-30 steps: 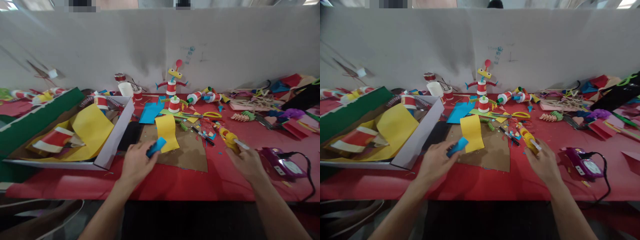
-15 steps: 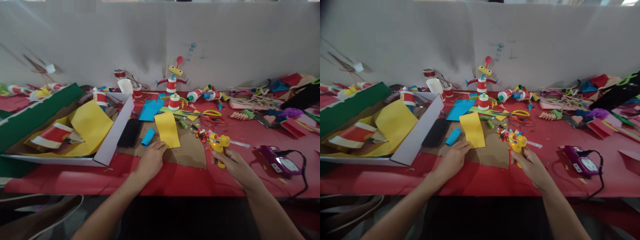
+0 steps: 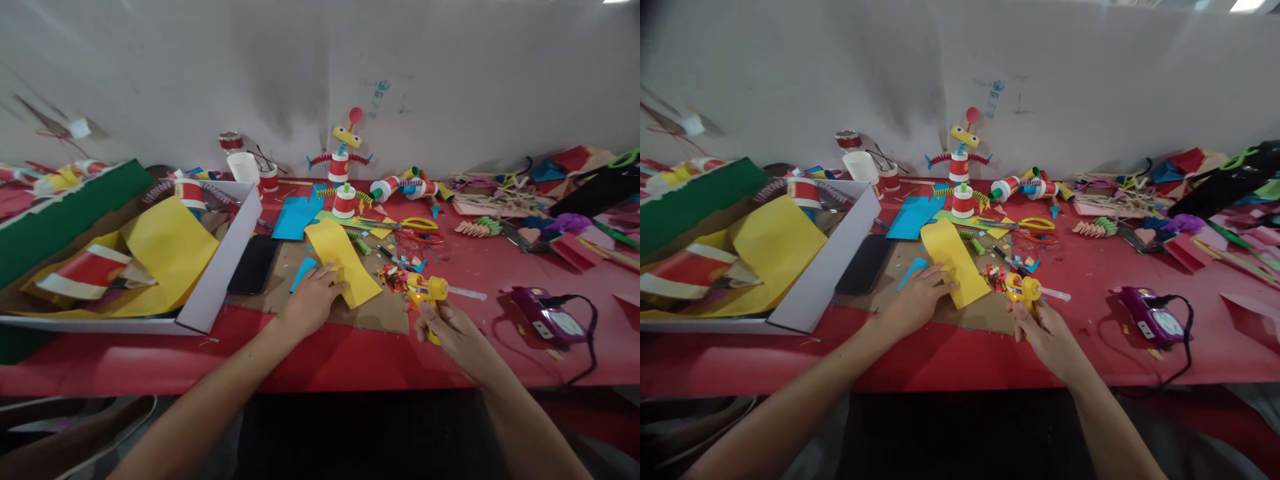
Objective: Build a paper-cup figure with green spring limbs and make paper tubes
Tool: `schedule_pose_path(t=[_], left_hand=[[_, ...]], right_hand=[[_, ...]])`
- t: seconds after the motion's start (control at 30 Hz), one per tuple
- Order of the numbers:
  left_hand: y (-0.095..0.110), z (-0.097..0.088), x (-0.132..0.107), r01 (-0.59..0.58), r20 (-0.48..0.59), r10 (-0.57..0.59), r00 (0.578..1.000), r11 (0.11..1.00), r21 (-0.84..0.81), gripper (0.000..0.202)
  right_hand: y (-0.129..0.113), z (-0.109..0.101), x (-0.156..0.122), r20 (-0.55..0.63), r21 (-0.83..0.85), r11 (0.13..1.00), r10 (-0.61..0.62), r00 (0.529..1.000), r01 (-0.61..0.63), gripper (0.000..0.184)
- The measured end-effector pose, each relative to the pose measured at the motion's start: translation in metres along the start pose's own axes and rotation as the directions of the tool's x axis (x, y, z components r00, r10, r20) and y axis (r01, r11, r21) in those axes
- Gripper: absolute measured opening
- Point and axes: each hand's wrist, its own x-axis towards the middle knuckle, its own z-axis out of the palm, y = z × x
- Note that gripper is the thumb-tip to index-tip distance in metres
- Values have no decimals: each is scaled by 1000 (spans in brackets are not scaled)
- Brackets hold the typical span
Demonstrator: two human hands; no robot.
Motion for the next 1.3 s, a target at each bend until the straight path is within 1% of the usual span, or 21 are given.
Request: schedule_pose_path(t=[0.17, 0.27, 0.37, 0.57, 0.73, 0.9, 1.07, 1.3], left_hand=[[18, 7, 10, 49, -33, -48, 998, 999, 8, 40], [23, 9, 16, 11, -62, -14, 998, 999, -39, 37], [24, 13, 19, -14, -46, 9, 999, 995, -98, 38], [28, 18, 21, -88, -19, 87, 996, 994, -67, 42], [27, 18, 23, -68, -20, 66, 998, 992, -110, 44], [22, 23, 21, -71, -31, 68, 997, 987, -144, 48], [20, 26, 20, -90, -48, 83, 995, 984, -152, 48], [23, 25, 21, -89, -59, 81, 995, 987, -135, 46]], right_hand=[[3, -11, -8, -26, -8, 997, 74, 997, -74, 54], [6, -16, -10, -34, -22, 995, 100, 994, -101, 54], [9, -20, -11, 3, -46, 993, 112, 994, -112, 55], [16, -25, -12, -20, -72, 991, 111, 994, -112, 51], [19, -27, -16, 8, -80, 989, 129, 992, -128, 50], [18, -23, -20, 84, -79, 989, 131, 988, -125, 52], [19, -22, -18, 135, -86, 988, 136, 982, -125, 51], [22, -23, -15, 114, -114, 986, 135, 984, -122, 51]])
